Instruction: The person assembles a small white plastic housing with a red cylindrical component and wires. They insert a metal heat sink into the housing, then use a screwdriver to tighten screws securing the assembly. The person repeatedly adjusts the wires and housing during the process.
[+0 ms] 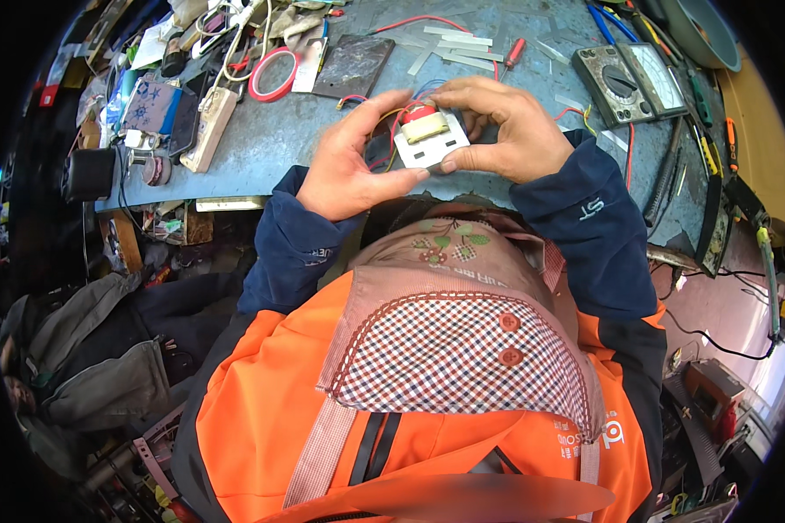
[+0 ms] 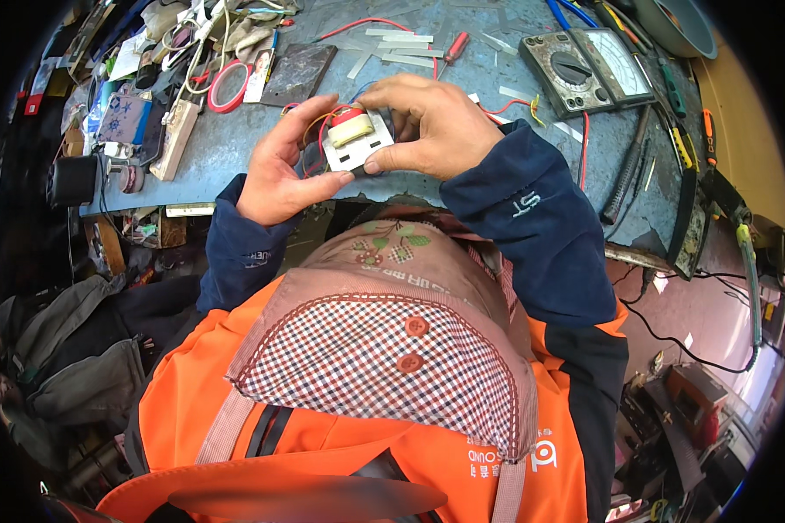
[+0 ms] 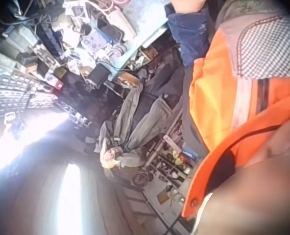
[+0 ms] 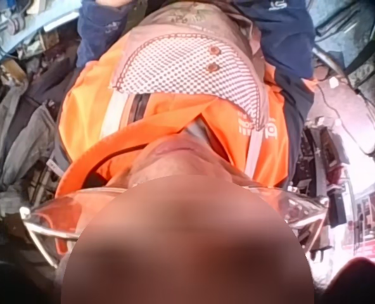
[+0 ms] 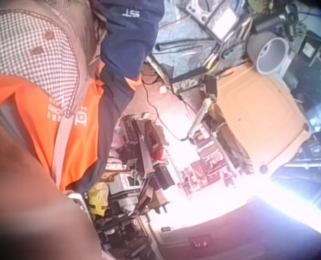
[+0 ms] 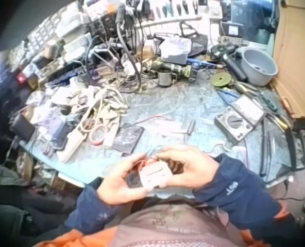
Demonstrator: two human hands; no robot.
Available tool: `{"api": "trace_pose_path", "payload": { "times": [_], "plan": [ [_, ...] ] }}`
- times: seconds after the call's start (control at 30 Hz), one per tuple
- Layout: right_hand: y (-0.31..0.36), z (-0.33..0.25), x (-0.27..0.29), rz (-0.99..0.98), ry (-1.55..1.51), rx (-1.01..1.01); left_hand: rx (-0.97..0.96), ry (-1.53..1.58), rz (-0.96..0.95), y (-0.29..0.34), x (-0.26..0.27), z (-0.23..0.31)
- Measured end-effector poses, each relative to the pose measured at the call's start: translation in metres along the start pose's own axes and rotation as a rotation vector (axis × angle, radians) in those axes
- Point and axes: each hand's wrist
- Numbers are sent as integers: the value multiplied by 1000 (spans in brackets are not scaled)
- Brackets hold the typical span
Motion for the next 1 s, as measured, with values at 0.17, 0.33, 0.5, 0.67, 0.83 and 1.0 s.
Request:
{"api": "trace_pose_path", "payload": {
  "times": [0.17, 0.33, 0.5, 0.67, 0.83, 1.0],
  "plan": [
    [22, -42, -26, 426, 340, 43, -194, -355, 57, 3, 0, 17],
    [38, -37, -44, 456, -451, -573, -287, -334, -184, -20, 21, 14],
    [17, -32, -54, 483, -585, -667, -230, -263, -239, -36, 16, 10],
    [19, -29, -67, 552, -517, -619, -163, -258, -157, -28, 10, 5],
    [26, -42, -55, 633, -928, -576, -108, -242, -181, -27, 16, 5],
    [28, -31, -43, 556, -800, -570, -139, -229, -151, -28, 6, 4]
  ]
}}
Point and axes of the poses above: each hand's wrist, its own y-axis away from the middle knuckle, its own x-axis out of the back of the hand, z = x × y, and after that the axes turned 9 degrees about -y, right-handed
